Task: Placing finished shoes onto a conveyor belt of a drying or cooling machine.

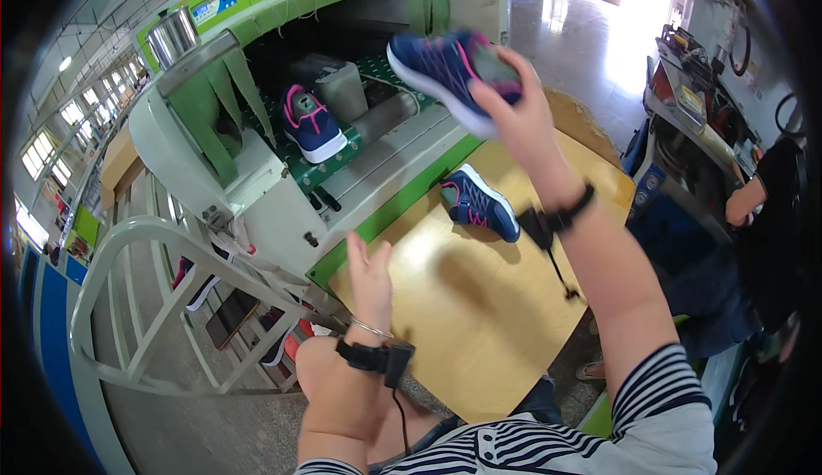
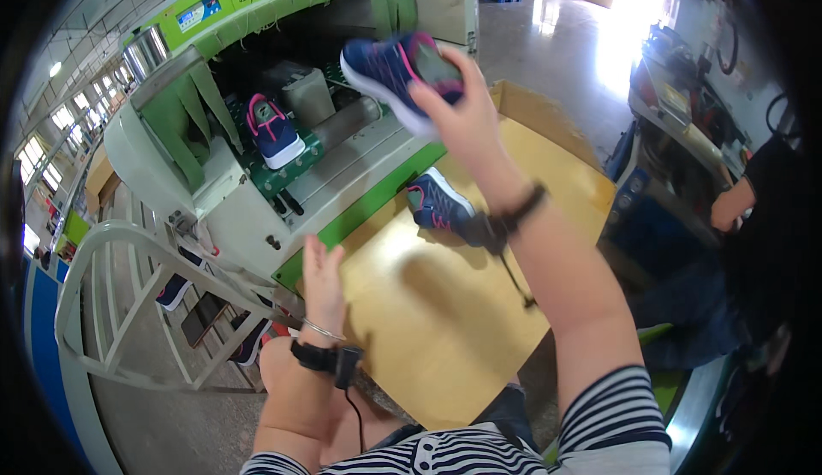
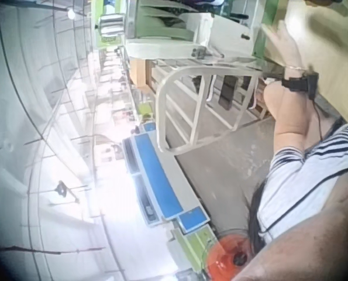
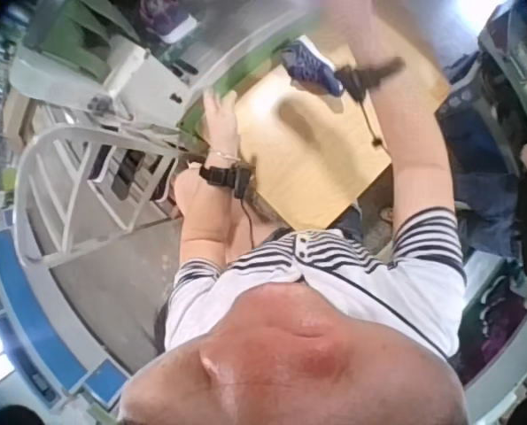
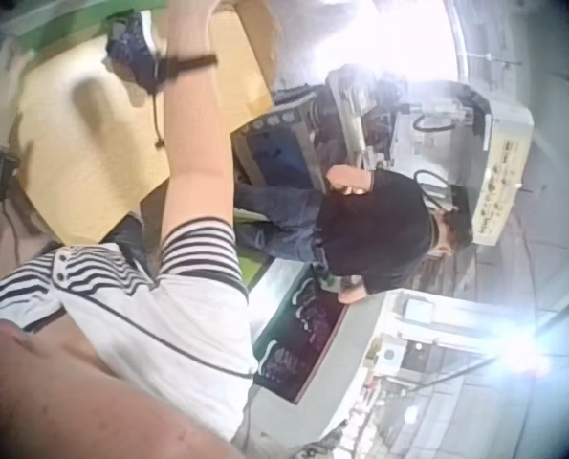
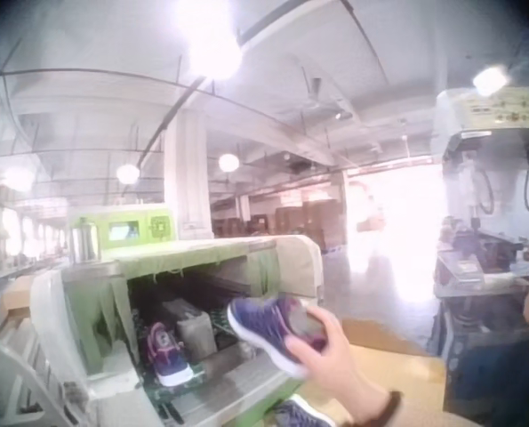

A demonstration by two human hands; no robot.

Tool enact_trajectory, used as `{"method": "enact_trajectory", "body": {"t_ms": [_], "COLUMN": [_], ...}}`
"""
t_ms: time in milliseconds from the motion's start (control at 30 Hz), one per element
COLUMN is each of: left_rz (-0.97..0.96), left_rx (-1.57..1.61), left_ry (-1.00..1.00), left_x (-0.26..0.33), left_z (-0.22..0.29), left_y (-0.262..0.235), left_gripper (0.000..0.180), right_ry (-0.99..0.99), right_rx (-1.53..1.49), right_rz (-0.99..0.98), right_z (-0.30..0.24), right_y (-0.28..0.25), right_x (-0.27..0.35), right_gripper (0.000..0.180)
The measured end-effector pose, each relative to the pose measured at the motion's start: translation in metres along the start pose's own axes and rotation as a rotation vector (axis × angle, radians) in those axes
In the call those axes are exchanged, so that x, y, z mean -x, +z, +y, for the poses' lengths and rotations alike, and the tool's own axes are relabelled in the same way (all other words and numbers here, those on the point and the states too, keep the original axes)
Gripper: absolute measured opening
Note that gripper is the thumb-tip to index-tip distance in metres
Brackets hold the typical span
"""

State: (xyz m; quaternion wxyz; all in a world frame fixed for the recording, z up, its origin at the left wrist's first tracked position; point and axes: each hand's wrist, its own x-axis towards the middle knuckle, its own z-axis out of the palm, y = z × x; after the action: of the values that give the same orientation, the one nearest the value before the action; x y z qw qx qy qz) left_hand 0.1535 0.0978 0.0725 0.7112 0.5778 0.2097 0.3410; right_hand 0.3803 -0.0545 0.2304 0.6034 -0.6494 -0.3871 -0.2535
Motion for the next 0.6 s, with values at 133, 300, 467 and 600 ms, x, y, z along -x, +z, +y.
{"method": "enact_trajectory", "body": {"t_ms": [133, 300, 467, 600], "left_rz": [-0.195, -0.251, -0.104, -0.049], "left_rx": [-0.303, -0.453, -0.160, -0.138], "left_ry": [-0.186, -0.217, -0.140, -0.030], "left_x": [-0.006, -0.031, -0.027, -0.018], "left_z": [-0.037, -0.035, -0.010, -0.001], "left_y": [-0.006, -0.018, -0.023, -0.022], "left_gripper": [0.087, 0.087, 0.074, 0.072], "right_ry": [0.246, 0.149, -0.213, 0.122], "right_rx": [0.169, 0.575, 0.200, 0.075], "right_rz": [-0.204, -0.465, -0.766, -1.045], "right_z": [0.064, 0.090, 0.006, -0.057], "right_y": [0.097, 0.148, 0.088, 0.021], "right_x": [-0.083, -0.052, 0.115, 0.252], "right_gripper": [0.069, 0.063, 0.039, 0.028]}}
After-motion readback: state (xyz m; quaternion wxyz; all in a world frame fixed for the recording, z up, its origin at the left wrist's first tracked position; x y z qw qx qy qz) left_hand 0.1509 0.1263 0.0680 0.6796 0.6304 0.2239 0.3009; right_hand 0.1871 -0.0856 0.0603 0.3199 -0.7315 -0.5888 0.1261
